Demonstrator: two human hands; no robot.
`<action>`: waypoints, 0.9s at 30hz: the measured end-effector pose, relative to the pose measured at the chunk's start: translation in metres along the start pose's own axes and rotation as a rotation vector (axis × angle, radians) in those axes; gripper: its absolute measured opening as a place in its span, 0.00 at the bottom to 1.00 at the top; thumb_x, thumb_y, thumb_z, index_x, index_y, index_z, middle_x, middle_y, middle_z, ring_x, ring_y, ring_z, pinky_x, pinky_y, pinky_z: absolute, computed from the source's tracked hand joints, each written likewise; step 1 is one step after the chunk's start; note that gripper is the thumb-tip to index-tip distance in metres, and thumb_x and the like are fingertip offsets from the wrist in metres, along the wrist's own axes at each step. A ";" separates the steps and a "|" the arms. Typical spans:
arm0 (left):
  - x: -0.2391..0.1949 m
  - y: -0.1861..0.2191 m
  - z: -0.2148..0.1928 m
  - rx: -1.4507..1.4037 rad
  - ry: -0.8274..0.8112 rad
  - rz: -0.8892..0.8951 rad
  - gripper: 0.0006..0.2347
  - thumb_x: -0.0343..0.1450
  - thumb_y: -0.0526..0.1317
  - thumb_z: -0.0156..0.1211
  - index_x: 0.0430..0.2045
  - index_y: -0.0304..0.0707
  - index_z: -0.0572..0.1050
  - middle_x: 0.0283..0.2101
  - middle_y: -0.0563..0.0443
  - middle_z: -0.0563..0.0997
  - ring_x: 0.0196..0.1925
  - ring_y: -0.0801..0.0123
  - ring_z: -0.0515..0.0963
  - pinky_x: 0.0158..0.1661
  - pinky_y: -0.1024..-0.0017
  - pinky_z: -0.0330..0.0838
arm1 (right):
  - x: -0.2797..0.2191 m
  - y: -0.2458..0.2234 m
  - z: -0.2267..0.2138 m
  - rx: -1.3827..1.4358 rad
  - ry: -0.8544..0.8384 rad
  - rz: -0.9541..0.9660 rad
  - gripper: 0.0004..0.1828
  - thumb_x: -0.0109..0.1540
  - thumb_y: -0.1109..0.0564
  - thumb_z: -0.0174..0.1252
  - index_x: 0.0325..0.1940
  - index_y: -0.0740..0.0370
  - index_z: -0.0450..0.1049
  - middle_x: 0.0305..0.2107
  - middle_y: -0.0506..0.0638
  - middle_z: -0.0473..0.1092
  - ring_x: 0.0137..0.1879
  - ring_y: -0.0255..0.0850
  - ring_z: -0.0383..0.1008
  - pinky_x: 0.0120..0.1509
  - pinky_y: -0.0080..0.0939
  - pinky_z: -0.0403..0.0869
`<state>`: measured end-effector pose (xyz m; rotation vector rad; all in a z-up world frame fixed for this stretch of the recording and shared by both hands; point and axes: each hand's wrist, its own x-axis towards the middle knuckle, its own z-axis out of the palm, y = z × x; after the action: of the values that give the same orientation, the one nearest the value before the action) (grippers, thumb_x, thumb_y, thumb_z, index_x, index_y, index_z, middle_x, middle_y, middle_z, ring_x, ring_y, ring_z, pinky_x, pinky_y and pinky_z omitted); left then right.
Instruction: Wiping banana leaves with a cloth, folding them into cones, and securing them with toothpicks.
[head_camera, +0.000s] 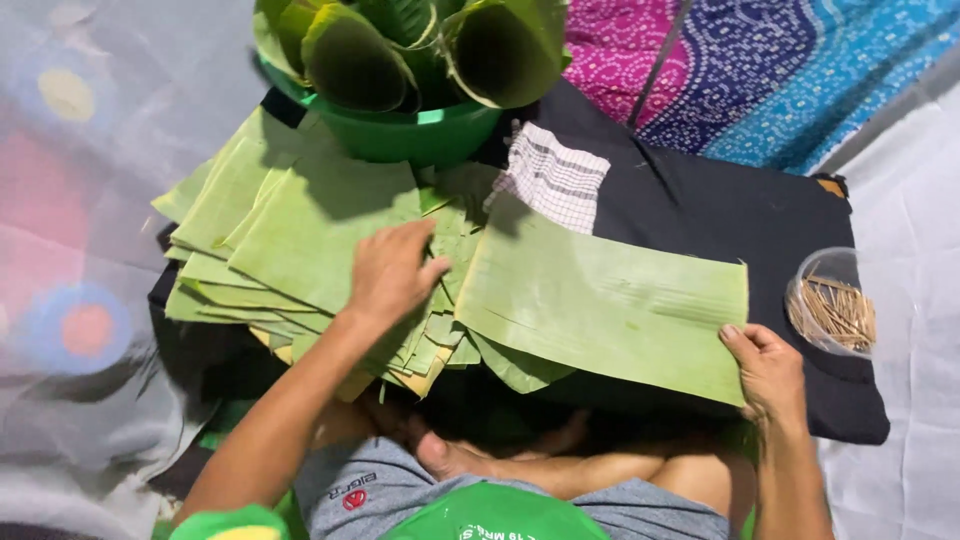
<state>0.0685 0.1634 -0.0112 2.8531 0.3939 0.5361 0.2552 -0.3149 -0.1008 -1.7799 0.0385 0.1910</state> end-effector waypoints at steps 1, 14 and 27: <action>0.004 0.000 0.010 -0.001 0.004 -0.014 0.26 0.69 0.52 0.61 0.59 0.37 0.71 0.58 0.47 0.78 0.56 0.54 0.76 0.53 0.57 0.65 | 0.000 -0.002 -0.002 -0.007 -0.012 -0.004 0.10 0.67 0.57 0.64 0.47 0.67 0.77 0.32 0.50 0.72 0.31 0.32 0.67 0.33 0.28 0.66; 0.022 0.012 -0.042 -0.550 -0.059 -0.323 0.25 0.65 0.30 0.57 0.61 0.44 0.70 0.31 0.52 0.82 0.30 0.68 0.80 0.34 0.69 0.75 | 0.004 0.008 -0.018 0.048 0.034 0.057 0.10 0.67 0.58 0.63 0.48 0.65 0.77 0.35 0.49 0.73 0.35 0.32 0.69 0.38 0.29 0.68; 0.005 -0.035 -0.039 -0.190 0.304 0.032 0.17 0.65 0.31 0.59 0.49 0.28 0.76 0.49 0.38 0.77 0.50 0.50 0.75 0.53 0.58 0.68 | 0.000 0.004 -0.013 -0.007 0.040 0.044 0.09 0.67 0.58 0.63 0.48 0.66 0.77 0.33 0.49 0.74 0.33 0.31 0.68 0.36 0.27 0.67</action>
<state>0.0499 0.2038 0.0173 2.6030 0.3259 0.9646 0.2562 -0.3284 -0.1020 -1.7911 0.1058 0.1873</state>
